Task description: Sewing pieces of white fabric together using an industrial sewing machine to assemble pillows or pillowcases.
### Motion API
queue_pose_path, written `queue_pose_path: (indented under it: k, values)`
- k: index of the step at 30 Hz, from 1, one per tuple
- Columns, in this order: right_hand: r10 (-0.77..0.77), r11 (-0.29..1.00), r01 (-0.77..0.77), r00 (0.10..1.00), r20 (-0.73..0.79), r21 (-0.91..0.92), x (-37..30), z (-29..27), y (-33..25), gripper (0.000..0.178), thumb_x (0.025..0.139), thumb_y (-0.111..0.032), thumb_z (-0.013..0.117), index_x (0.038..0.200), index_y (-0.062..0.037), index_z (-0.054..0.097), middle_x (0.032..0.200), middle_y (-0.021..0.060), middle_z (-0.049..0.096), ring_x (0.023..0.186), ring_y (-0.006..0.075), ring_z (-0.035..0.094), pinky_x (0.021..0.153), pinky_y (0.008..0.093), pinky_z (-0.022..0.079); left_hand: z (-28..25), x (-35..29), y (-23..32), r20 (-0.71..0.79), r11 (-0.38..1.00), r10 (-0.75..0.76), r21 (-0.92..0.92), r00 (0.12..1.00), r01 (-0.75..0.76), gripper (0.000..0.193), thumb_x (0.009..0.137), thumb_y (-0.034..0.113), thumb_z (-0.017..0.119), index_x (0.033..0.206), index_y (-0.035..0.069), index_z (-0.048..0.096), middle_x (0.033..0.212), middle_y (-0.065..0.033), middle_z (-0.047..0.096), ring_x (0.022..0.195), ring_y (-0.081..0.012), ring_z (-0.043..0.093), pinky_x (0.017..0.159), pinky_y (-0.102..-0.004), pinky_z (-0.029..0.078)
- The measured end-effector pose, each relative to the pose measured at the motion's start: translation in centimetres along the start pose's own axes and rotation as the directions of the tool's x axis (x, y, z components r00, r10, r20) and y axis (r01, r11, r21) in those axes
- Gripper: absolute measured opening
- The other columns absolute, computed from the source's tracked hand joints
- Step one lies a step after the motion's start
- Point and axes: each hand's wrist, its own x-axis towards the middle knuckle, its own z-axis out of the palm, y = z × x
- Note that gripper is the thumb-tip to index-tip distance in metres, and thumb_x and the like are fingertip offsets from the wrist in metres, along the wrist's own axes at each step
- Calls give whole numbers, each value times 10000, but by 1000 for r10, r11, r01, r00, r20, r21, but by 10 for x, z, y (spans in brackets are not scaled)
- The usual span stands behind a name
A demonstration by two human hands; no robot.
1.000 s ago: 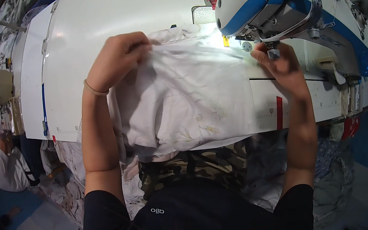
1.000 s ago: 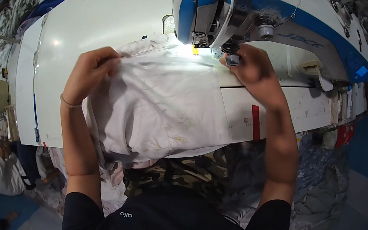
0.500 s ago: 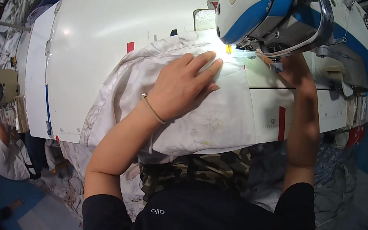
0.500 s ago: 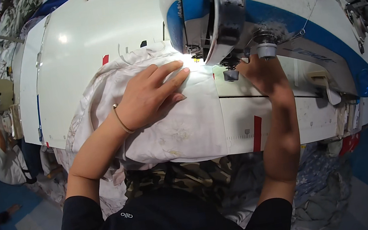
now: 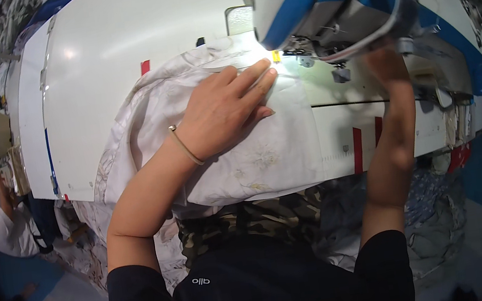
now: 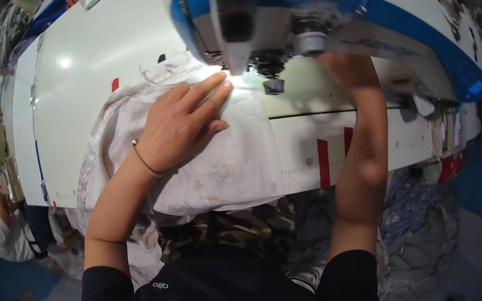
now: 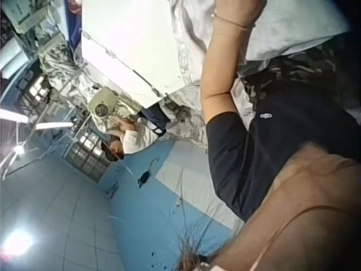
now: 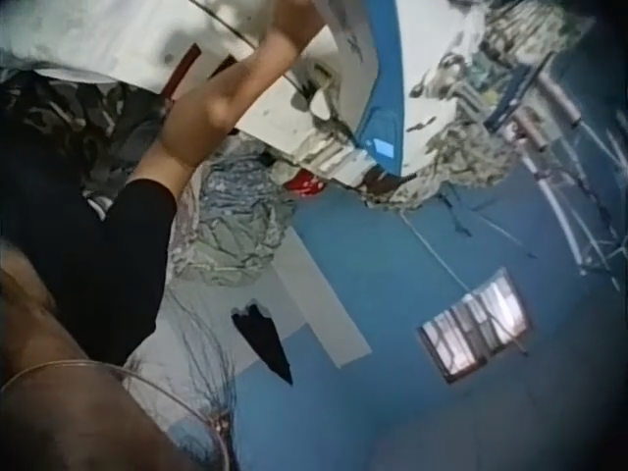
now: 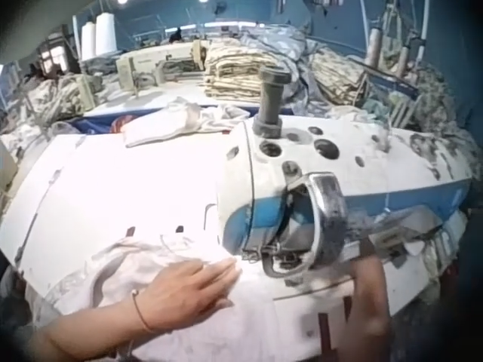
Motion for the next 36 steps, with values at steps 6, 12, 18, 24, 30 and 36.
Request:
queue_pose_path:
  k: [6, 12, 18, 24, 30, 36]
  values:
    - [227, 818, -52, 945, -237, 573, -1, 17, 12, 253, 873, -222, 773, 1017, -17, 741, 965, 144, 738, 911, 333, 685, 839, 415, 533, 4, 3, -1, -12, 1000, 22, 15, 1000, -22, 642, 800, 254, 801, 1382, 89, 586, 1406, -58, 582, 921, -255, 589, 814, -392, 527]
    - [316, 621, -173, 948, -42, 764, 0, 7, 11, 307, 831, -244, 816, 1008, -6, 737, 931, 145, 756, 854, 304, 697, 824, 391, 536, 3, 3, 0, -15, 999, 34, 7, 999, -34, 625, 821, 256, 789, 1387, 91, 584, 1407, -56, 583, 919, -260, 588, 818, -391, 525]
    - [345, 627, -236, 939, 7, 742, 0, 6, 10, 308, 823, -242, 823, 1002, -6, 738, 927, 133, 753, 826, 274, 692, 807, 377, 540, 4, 3, -1, -10, 1000, 30, 0, 999, -30, 625, 821, 251, 792, 1389, 91, 583, 1412, -54, 574, 920, -258, 585, 817, -391, 522]
    - [338, 620, -291, 937, 86, 729, 1, 7, 16, 320, 824, -247, 823, 1007, 1, 734, 952, 138, 752, 862, 290, 692, 833, 367, 539, 3, 2, -3, -16, 1000, 31, -4, 999, -31, 636, 813, 257, 798, 1391, 101, 582, 1412, -65, 568, 916, -254, 586, 810, -390, 524]
    - [295, 710, -87, 938, -183, 699, -4, 45, 35, 363, 835, -271, 830, 1040, 10, 729, 989, 160, 740, 940, 344, 678, 901, 396, 521, 0, 4, 0, 6, 1000, 21, 18, 1000, -21, 671, 843, 415, 754, 1419, 121, 575, 1425, -67, 554, 1004, -268, 558, 888, -406, 462]
    - [278, 960, -278, 961, 10, 38, -1, 31, 25, 309, 966, -366, 607, 1125, -153, 764, 1248, 127, 688, 1198, 337, 645, 1016, 454, 529, -1, 0, 4, 52, 995, -54, 86, 997, 49, 688, 827, 508, 743, 1404, 163, 598, 1424, -26, 550, 1012, -230, 527, 898, -399, 387]
